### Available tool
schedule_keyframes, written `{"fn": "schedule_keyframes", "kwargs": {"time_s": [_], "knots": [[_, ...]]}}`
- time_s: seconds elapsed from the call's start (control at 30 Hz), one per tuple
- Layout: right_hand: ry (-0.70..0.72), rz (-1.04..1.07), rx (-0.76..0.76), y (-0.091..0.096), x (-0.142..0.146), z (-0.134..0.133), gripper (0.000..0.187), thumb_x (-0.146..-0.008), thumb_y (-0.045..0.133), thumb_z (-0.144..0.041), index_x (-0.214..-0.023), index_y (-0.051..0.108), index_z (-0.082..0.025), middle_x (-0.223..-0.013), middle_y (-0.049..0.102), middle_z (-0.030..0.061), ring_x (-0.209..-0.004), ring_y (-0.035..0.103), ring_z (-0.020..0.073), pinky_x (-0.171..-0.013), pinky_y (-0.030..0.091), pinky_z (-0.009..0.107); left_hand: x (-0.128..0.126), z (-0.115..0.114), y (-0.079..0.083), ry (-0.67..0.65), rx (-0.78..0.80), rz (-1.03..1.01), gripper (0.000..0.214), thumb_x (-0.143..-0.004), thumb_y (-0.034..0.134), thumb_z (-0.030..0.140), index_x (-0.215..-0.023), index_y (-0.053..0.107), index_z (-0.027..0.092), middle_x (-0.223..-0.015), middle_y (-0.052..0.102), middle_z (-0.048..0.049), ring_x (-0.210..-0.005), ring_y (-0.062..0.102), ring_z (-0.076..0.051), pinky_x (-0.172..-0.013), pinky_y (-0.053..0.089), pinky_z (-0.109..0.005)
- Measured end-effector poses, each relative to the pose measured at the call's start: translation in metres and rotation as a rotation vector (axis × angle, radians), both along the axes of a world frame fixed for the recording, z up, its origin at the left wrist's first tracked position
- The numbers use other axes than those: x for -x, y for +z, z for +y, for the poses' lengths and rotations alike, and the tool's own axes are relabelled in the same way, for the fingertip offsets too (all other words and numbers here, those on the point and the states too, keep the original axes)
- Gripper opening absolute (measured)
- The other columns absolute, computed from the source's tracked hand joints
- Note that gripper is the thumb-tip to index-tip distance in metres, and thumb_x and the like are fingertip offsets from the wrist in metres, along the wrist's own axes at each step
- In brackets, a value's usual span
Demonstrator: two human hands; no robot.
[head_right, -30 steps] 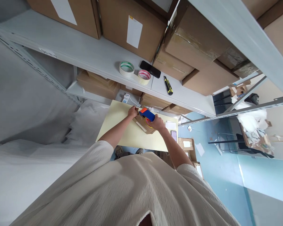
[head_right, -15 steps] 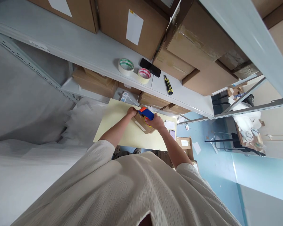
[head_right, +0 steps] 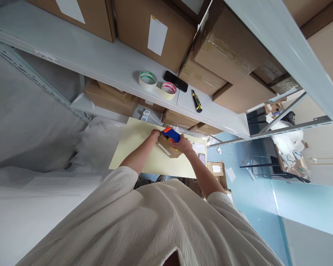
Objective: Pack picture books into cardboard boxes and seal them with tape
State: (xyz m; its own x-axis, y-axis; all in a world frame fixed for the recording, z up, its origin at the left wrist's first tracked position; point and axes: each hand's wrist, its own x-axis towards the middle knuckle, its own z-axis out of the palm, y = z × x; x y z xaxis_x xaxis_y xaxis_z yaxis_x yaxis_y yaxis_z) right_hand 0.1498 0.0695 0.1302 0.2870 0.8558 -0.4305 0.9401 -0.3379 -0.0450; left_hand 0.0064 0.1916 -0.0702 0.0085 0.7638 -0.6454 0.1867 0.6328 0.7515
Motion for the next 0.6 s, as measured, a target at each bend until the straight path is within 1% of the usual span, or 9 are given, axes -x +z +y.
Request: {"fn": "schedule_keyframes", "kwargs": {"time_s": [0.1, 0.2, 0.27, 0.33, 0.37, 0.4, 0.47, 0.53, 0.6], "knots": [[0.003, -0.003, 0.003, 0.000, 0.000, -0.001, 0.064, -0.099, 0.070, -0.077, -0.131, 0.057, -0.024, -0.128, 0.080, 0.0220, -0.116, 0.080, 0.0400, -0.084, 0.060, 0.040, -0.003, -0.003, 0.002, 0.019, 0.094, 0.024, 0.018, -0.086, 0.080, 0.032, -0.093, 0.076, 0.016, -0.093, 0.082, -0.0177, -0.099, 0.084, -0.038, -0.077, 0.063, -0.042], [0.017, -0.002, -0.004, 0.002, 0.000, -0.002, 0.067, -0.098, 0.069, -0.079, -0.133, 0.058, -0.024, -0.131, 0.080, 0.0224, -0.119, 0.079, 0.0404, -0.086, 0.060, 0.040, 0.003, -0.009, 0.007, 0.040, 0.097, 0.049, 0.016, -0.086, 0.077, 0.029, -0.096, 0.076, 0.016, -0.103, 0.083, -0.0199, -0.111, 0.082, -0.039, -0.086, 0.063, -0.044], [0.017, 0.007, -0.008, 0.003, 0.000, -0.002, 0.069, -0.098, 0.069, -0.081, -0.134, 0.058, -0.023, -0.132, 0.079, 0.0226, -0.120, 0.079, 0.0404, -0.087, 0.060, 0.041, 0.013, -0.011, 0.010, 0.063, 0.057, 0.075, 0.021, -0.084, 0.076, 0.025, -0.103, 0.077, 0.018, -0.115, 0.084, -0.0199, -0.124, 0.078, -0.039, -0.096, 0.062, -0.046], [0.007, 0.013, -0.001, 0.004, 0.000, -0.002, 0.070, -0.097, 0.070, -0.081, -0.136, 0.058, -0.023, -0.133, 0.079, 0.0224, -0.120, 0.079, 0.0401, -0.088, 0.060, 0.041, 0.027, -0.011, 0.014, 0.055, -0.070, 0.060, 0.031, -0.081, 0.076, 0.022, -0.112, 0.077, 0.021, -0.128, 0.083, -0.0158, -0.136, 0.072, -0.034, -0.109, 0.058, -0.045], [0.002, 0.014, 0.002, 0.004, 0.000, -0.002, 0.071, -0.097, 0.070, -0.081, -0.136, 0.059, -0.023, -0.133, 0.079, 0.0224, -0.121, 0.079, 0.0401, -0.088, 0.060, 0.041, 0.035, -0.009, 0.016, 0.012, -0.184, 0.010, 0.036, -0.079, 0.076, 0.020, -0.114, 0.078, 0.021, -0.131, 0.083, -0.0141, -0.137, 0.071, -0.032, -0.113, 0.057, -0.045], [-0.001, 0.015, 0.004, 0.005, 0.000, -0.002, 0.072, -0.096, 0.070, -0.082, -0.136, 0.059, -0.023, -0.133, 0.079, 0.0226, -0.121, 0.078, 0.0403, -0.088, 0.060, 0.041, 0.044, -0.007, 0.018, -0.063, -0.290, -0.070, 0.040, -0.076, 0.075, 0.019, -0.116, 0.079, 0.020, -0.133, 0.083, -0.0131, -0.135, 0.071, -0.030, -0.116, 0.056, -0.044], [0.001, 0.021, 0.001, 0.005, -0.002, -0.001, 0.072, -0.096, 0.071, -0.082, -0.136, 0.060, -0.023, -0.134, 0.079, 0.0228, -0.121, 0.078, 0.0407, -0.088, 0.060, 0.041, 0.060, -0.004, 0.022, -0.254, -0.434, -0.212, 0.052, -0.071, 0.077, 0.018, -0.123, 0.080, 0.019, -0.138, 0.081, -0.0119, -0.133, 0.072, -0.030, -0.117, 0.056, -0.043], [0.012, 0.033, -0.005, 0.004, -0.004, -0.002, 0.072, -0.096, 0.071, -0.082, -0.136, 0.060, -0.023, -0.135, 0.079, 0.0229, -0.120, 0.079, 0.0406, -0.087, 0.060, 0.040, 0.070, -0.003, 0.025, -0.435, -0.502, -0.269, 0.074, -0.064, 0.081, 0.015, -0.138, 0.078, 0.020, -0.150, 0.076, -0.0106, -0.140, 0.068, -0.032, -0.118, 0.057, -0.042], [0.029, 0.043, -0.005, 0.004, -0.007, -0.002, 0.072, -0.096, 0.071, -0.081, -0.136, 0.060, -0.023, -0.135, 0.079, 0.0228, -0.119, 0.079, 0.0400, -0.086, 0.059, 0.039, 0.073, -0.005, 0.027, -0.568, -0.555, -0.250, 0.094, -0.058, 0.084, 0.013, -0.151, 0.072, 0.023, -0.160, 0.069, -0.0099, -0.149, 0.063, -0.034, -0.122, 0.055, -0.042]]}}
